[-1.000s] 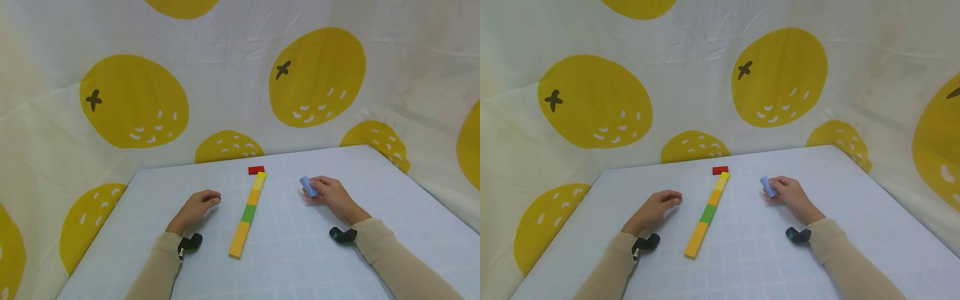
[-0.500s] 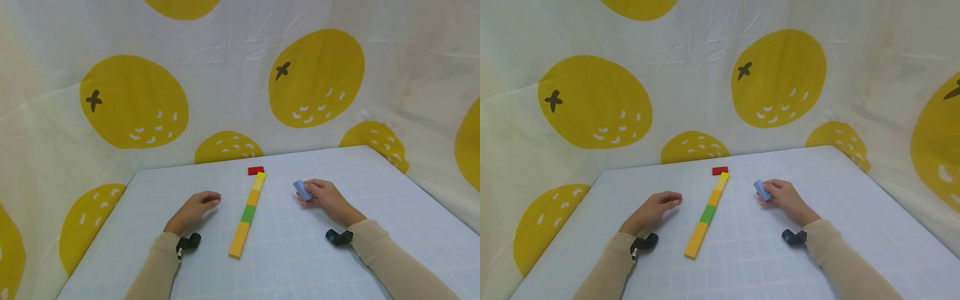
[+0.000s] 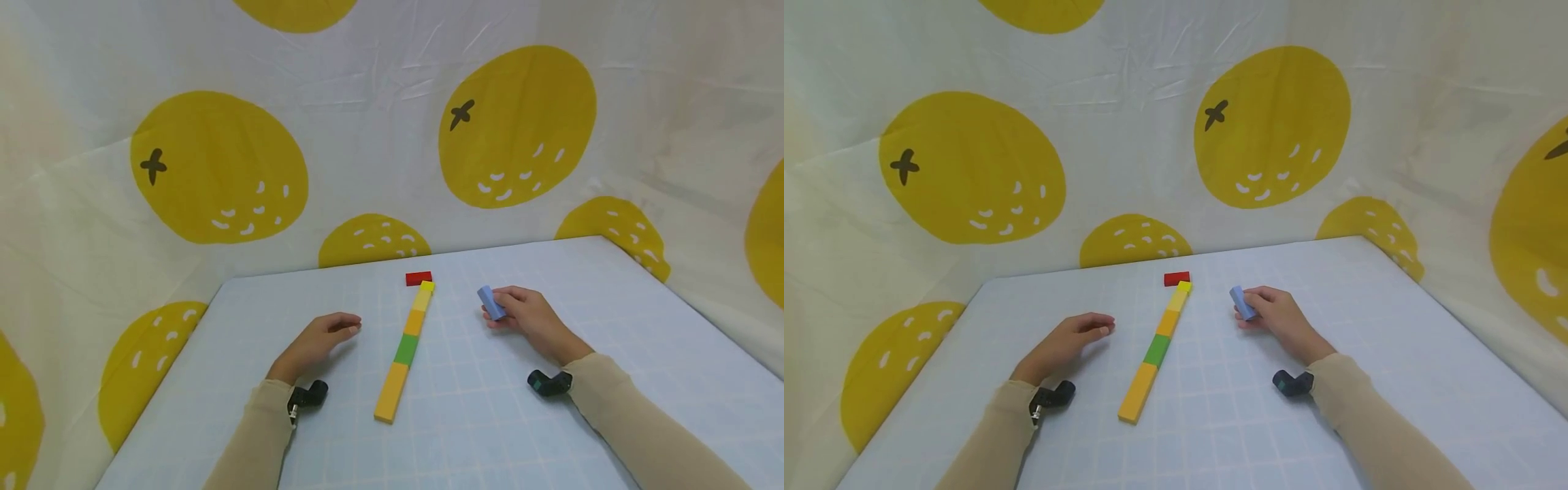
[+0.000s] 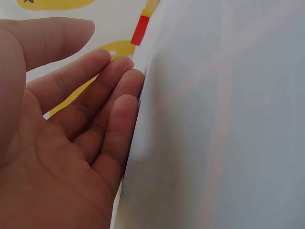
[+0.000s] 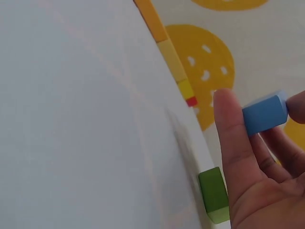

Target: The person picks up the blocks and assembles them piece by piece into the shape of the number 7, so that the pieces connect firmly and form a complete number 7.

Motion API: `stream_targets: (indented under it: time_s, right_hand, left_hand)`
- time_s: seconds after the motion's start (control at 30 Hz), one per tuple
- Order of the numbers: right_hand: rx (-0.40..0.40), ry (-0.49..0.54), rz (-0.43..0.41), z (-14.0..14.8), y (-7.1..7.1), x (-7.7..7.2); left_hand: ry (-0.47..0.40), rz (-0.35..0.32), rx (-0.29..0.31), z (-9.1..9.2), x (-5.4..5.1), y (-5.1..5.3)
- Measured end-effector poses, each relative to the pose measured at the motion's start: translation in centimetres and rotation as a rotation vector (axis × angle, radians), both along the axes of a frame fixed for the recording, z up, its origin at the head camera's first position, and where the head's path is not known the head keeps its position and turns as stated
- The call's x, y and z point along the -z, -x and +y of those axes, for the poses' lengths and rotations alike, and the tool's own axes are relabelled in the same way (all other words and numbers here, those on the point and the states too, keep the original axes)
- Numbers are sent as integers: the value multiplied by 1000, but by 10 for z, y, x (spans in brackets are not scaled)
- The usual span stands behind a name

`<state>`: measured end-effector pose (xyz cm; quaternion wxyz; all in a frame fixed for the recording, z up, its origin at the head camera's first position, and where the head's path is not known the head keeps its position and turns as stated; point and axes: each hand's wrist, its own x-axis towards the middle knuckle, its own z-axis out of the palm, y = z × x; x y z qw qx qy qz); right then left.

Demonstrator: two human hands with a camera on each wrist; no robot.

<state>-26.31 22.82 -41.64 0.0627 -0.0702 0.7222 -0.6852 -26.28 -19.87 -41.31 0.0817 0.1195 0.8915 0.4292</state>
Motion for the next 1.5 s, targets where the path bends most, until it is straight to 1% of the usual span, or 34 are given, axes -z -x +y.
stream_targets:
  time_s: [0.17,0.4,0.47,0.67,0.8,0.93,1.0,1.17,1.23,1.33,1.5]
  right_hand:
    - [-27,31,6,-12,11,-3]
    - [-53,28,-31,-25,19,-4]
    - [-47,32,-43,-29,22,-6]
    - [-30,34,-69,-39,30,-11]
    - [-13,26,-85,-44,36,-14]
    - [7,51,-116,-47,43,-16]
    - [13,85,-124,-48,46,-17]
    - [27,130,-112,-53,53,-19]
    - [36,129,-108,-56,55,-18]
    - [48,131,-110,-59,58,-17]
    - [33,140,-114,-64,62,-14]
  left_hand:
    - [-6,3,-7,-1,-2,-3]
    - [-19,-10,1,-1,3,-1]
    - [-22,-12,-7,-1,3,-1]
    - [-31,-5,6,-2,4,0]
    - [-27,-3,4,-3,4,0]
    - [-33,-1,7,-5,4,2]
    - [-35,-1,7,-5,5,3]
    - [-55,12,14,-6,4,4]
    - [-59,19,14,-6,4,4]
    - [-55,12,9,-6,4,5]
    - [-33,-14,-13,-6,5,4]
